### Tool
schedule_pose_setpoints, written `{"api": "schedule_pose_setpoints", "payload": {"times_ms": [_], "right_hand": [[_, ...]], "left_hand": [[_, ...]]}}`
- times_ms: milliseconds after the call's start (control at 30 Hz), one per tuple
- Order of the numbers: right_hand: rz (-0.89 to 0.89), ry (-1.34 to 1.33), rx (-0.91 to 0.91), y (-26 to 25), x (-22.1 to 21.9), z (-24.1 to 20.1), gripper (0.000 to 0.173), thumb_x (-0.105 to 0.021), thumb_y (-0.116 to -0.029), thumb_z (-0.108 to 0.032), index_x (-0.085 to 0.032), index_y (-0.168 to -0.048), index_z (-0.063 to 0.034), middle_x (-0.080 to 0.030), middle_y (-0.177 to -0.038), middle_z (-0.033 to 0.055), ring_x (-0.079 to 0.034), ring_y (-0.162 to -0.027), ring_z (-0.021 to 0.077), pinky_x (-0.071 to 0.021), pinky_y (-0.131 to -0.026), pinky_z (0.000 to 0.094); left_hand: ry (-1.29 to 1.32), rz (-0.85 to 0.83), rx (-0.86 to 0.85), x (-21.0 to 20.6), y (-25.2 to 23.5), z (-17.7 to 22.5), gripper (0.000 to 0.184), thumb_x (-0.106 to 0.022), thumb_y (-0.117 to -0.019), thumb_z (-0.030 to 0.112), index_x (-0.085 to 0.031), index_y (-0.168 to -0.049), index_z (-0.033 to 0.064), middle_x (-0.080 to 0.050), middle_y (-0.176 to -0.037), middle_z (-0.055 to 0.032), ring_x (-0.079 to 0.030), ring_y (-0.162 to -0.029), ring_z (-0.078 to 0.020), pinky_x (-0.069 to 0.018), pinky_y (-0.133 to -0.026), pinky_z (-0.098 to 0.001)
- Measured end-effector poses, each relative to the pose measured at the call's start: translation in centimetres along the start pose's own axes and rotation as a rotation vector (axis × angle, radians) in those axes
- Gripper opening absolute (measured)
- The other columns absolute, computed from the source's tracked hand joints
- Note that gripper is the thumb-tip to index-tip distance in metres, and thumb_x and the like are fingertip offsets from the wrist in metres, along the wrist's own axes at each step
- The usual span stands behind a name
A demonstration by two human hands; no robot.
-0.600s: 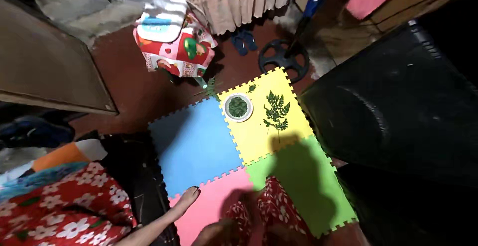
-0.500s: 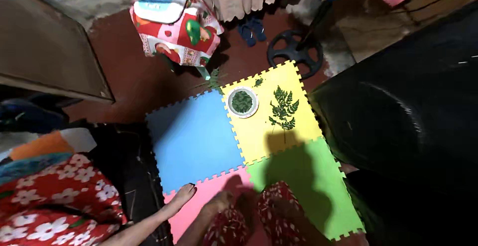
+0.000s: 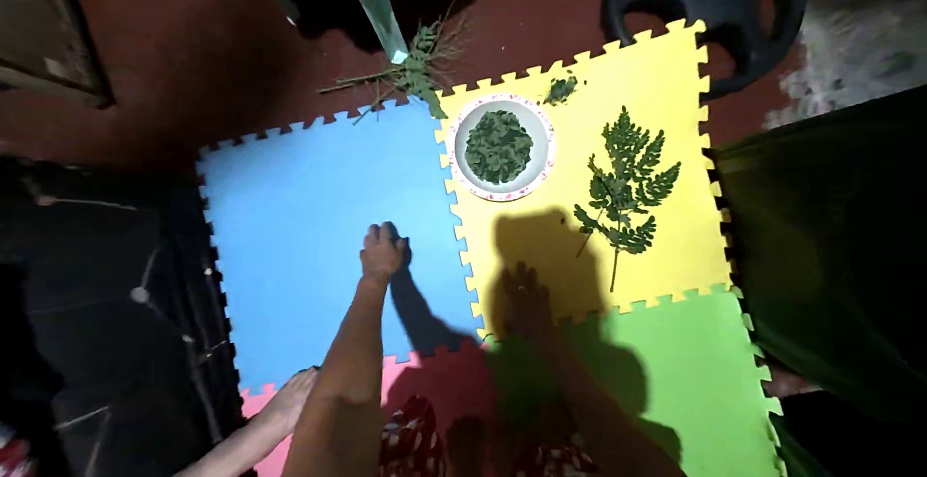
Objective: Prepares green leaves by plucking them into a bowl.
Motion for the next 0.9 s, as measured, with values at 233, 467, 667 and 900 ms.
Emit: {"api": "schedule_pose_setpoints", "payload": {"times_ms": [233,467,667,900], "right_hand": [[0.076,-0.028,-0.064,-0.8,-1.0,-0.1,0.075,-0.063,-0.0923,0.001,-0.037,-0.16,-0.0168,-0.021,-0.166,0.0261,-0.016,-0.152,0.0527,-0.0201,-0.112,0.0791],[0.001,-0.119,-0.142,-1.1,-0.8,-0.3,0.062,-0.055,-0.1001,-0.003,-0.04,-0.159,-0.0167,-0.023,-0.167,0.0237,-0.016,-0.153,0.0501,-0.016,-0.116,0.0768],[-0.239,-0.287,-0.165,-1.0,9.6,1.7,0.049,-0.067,-0.0958,-0.006,-0.056,-0.143,-0.001,-0.052,-0.149,0.0216,-0.049,-0.138,0.0398,-0.0387,-0.115,0.0566],[0.566,0.166,-0.241,9.9,32.6,4.3,0.046,-0.064,-0.102,-0.016,-0.054,-0.147,-0.0113,-0.059,-0.137,0.0261,-0.06,-0.12,0.0517,-0.0465,-0.097,0.0724]], "left_hand": [[-0.123,0.499,-0.097,-1.4,-6.5,-4.6,0.09,-0.033,-0.098,0.063,-0.024,-0.162,0.0009,-0.016,-0.165,-0.0327,-0.012,-0.152,-0.0555,-0.008,-0.114,-0.079],[-0.147,0.543,-0.066,-0.6,-5.9,-3.4,0.089,-0.032,-0.0952,0.06,-0.032,-0.158,-0.0032,-0.024,-0.162,-0.0345,-0.018,-0.15,-0.0569,-0.0115,-0.114,-0.0757],[-0.164,0.493,-0.051,0.8,-5.1,-2.6,0.082,-0.045,-0.0985,0.053,-0.034,-0.156,-0.004,-0.025,-0.161,-0.0361,-0.02,-0.15,-0.0563,-0.0148,-0.114,-0.0762],[-0.125,0.502,-0.126,0.7,-4.8,-3.5,0.083,-0.047,-0.098,0.056,-0.034,-0.158,-0.0005,-0.027,-0.161,-0.0353,-0.022,-0.149,-0.0581,-0.0135,-0.113,-0.0781]]}}
Point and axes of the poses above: each hand's wrist, its own y-axis away from the middle knuckle, its own x-axis out of the back of the hand, z = x × y, the point moved 6 cm from there along -y, towards the middle knuckle
